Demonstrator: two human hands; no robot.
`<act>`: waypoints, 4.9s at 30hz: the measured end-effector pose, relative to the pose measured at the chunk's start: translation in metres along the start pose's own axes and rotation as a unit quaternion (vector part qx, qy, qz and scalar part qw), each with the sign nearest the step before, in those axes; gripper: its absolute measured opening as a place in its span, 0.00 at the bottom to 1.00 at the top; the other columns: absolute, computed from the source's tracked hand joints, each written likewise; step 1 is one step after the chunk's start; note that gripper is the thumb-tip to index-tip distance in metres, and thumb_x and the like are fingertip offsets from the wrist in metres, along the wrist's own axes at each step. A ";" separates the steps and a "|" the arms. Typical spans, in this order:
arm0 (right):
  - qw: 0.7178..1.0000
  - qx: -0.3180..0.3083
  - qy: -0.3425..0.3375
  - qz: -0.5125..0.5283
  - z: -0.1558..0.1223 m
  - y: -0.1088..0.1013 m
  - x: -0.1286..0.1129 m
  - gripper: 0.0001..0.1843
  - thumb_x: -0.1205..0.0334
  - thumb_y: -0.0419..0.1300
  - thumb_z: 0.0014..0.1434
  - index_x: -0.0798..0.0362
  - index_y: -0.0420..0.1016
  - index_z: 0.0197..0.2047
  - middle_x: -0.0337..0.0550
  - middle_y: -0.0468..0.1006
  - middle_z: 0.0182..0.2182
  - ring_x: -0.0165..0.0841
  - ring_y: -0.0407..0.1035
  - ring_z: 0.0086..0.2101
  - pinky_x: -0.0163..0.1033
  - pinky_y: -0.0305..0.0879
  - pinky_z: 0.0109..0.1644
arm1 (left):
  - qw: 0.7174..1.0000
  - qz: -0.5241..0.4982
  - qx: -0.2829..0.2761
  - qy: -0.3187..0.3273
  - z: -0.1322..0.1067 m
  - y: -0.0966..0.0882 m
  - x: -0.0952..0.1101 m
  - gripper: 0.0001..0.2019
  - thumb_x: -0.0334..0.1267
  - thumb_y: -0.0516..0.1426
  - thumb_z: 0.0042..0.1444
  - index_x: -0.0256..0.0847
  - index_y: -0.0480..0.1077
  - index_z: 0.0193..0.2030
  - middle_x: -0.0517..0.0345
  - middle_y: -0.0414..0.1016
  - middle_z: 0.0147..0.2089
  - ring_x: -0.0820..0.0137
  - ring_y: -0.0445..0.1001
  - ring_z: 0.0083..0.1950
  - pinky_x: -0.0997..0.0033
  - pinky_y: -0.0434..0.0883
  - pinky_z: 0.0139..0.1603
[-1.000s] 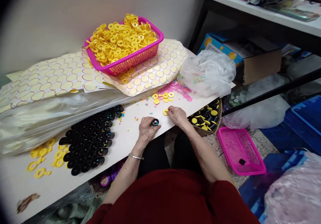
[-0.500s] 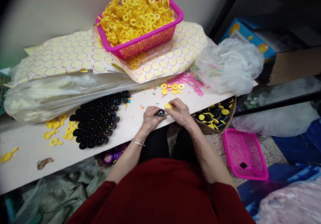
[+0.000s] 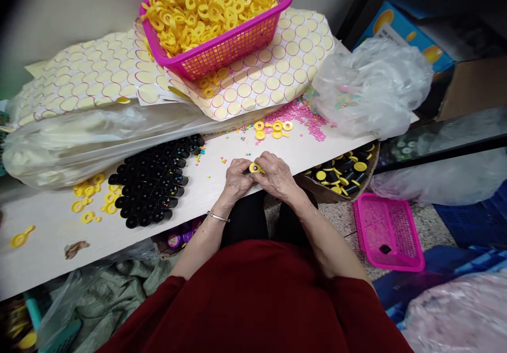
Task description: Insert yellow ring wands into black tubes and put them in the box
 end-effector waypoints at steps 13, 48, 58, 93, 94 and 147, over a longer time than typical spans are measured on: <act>0.958 0.049 0.097 0.265 0.002 0.008 0.006 0.14 0.51 0.63 0.48 0.53 0.74 0.31 0.39 0.69 0.28 0.30 0.63 0.31 0.37 0.60 0.35 | 0.979 -0.200 0.031 -0.033 0.001 -0.002 0.007 0.13 0.43 0.53 0.58 0.39 0.75 0.29 0.54 0.75 0.33 0.71 0.72 0.38 0.69 0.70 0.44; 0.790 0.087 0.357 0.490 0.012 0.033 -0.004 0.18 0.47 0.63 0.47 0.54 0.66 0.25 0.33 0.64 0.13 0.21 0.54 0.11 0.28 0.47 0.13 | 0.974 -0.168 0.062 -0.138 0.003 0.009 0.011 0.14 0.38 0.52 0.57 0.39 0.68 0.22 0.61 0.69 0.27 0.74 0.68 0.33 0.73 0.65 0.39; 0.852 0.123 0.313 0.401 0.008 0.043 0.000 0.19 0.43 0.57 0.51 0.50 0.61 0.23 0.31 0.58 0.12 0.25 0.54 0.15 0.32 0.50 0.16 | 0.968 -0.169 0.100 -0.156 0.003 0.017 0.015 0.14 0.38 0.53 0.57 0.40 0.68 0.22 0.60 0.68 0.26 0.73 0.67 0.31 0.72 0.65 0.37; 0.743 0.150 0.234 0.608 -0.039 0.041 0.015 0.23 0.57 0.71 0.35 0.55 0.71 0.35 0.35 0.73 0.25 0.26 0.69 0.22 0.36 0.70 0.28 | 0.984 -0.142 -0.025 -0.105 -0.004 -0.010 0.005 0.27 0.35 0.66 0.35 0.39 0.72 0.47 0.57 0.74 0.40 0.69 0.69 0.41 0.68 0.65 0.45; 0.750 0.152 0.235 0.599 -0.038 0.040 0.015 0.21 0.55 0.71 0.37 0.55 0.72 0.34 0.35 0.73 0.23 0.26 0.68 0.21 0.35 0.70 0.27 | 0.990 -0.103 -0.022 -0.091 -0.003 -0.008 0.006 0.23 0.35 0.66 0.36 0.39 0.74 0.44 0.58 0.74 0.39 0.68 0.69 0.41 0.67 0.65 0.45; 0.717 -0.029 0.231 0.657 -0.108 0.013 -0.004 0.23 0.67 0.72 0.31 0.56 0.78 0.36 0.38 0.78 0.29 0.29 0.71 0.31 0.33 0.67 0.36 | 0.951 0.025 -0.155 0.268 -0.066 0.008 0.068 0.07 0.32 0.53 0.50 0.42 0.67 0.23 0.57 0.68 0.25 0.66 0.65 0.40 0.62 0.61 0.47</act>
Point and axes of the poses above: each hand's wrist, its own z-axis towards the middle knuckle, its own y-axis out of the palm, x = y × z, the point moved 1 cm from there along z, towards the middle knuckle
